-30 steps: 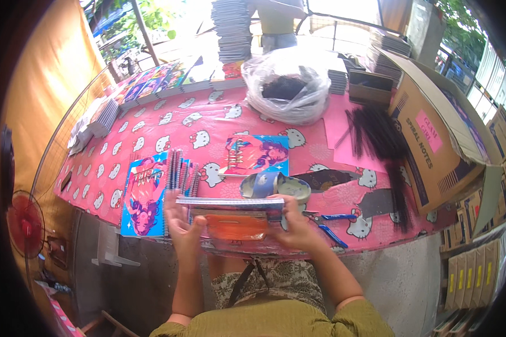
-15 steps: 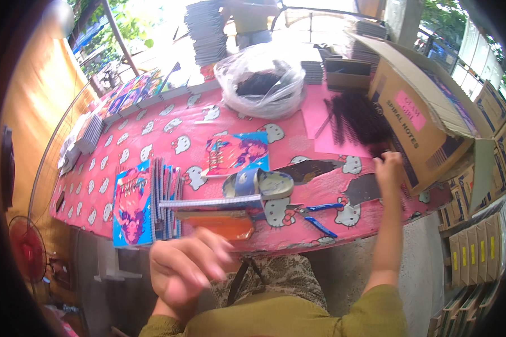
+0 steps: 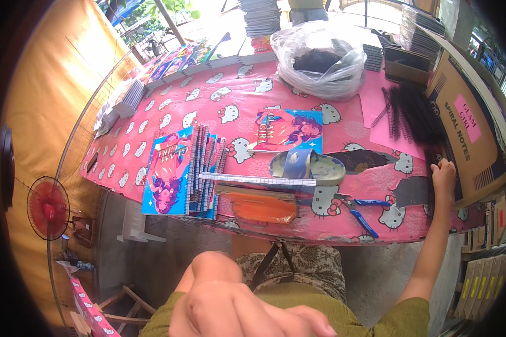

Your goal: The person assembles notebooks by threading plastic spirals into pre-punched holes and then uses a blue cutting tool to trim and bend the ends of the spirals.

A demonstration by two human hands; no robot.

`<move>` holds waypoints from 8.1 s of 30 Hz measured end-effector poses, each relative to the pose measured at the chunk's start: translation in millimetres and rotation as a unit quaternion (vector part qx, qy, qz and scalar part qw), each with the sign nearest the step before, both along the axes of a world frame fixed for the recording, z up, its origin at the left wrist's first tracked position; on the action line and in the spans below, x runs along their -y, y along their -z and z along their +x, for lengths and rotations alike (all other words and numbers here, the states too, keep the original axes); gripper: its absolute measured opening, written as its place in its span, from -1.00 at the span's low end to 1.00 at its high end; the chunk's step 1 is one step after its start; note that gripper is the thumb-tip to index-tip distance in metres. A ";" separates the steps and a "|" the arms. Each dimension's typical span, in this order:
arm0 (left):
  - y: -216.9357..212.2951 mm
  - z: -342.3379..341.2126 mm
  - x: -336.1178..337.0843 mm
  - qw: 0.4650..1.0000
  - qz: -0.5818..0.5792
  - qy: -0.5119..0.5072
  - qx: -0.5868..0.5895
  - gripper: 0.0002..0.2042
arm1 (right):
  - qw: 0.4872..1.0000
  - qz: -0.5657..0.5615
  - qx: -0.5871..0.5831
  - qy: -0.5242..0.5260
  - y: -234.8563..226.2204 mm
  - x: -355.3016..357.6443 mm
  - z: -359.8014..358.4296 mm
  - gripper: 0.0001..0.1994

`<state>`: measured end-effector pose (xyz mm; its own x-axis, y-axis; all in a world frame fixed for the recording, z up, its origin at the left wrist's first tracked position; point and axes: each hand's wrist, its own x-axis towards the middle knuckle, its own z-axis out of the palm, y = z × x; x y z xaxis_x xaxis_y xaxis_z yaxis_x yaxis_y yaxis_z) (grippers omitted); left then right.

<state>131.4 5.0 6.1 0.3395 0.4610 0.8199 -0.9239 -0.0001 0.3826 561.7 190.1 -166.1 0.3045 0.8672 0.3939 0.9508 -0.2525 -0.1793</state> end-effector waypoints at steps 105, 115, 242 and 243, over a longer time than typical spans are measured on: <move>87.8 -63.4 -66.9 0.487 0.080 -0.728 -0.476 -0.72 | 0.845 -0.051 -0.123 -0.518 -117.3 88.6 -276.8 -0.78; 84.1 -56.1 -67.3 0.476 0.054 -0.751 -0.455 -0.70 | 0.834 -0.222 0.105 -0.495 -30.4 -6.2 -263.7 -0.51; 74.6 -187.8 -15.2 0.256 -0.116 -0.912 -0.299 -0.53 | 0.863 -0.084 -0.167 -0.469 -20.5 -122.1 -279.0 -0.56; 72.9 -162.3 -14.4 0.373 -0.148 -0.842 -0.360 -0.51 | 0.869 -0.105 -0.151 -0.459 -9.7 -143.3 -286.2 -0.54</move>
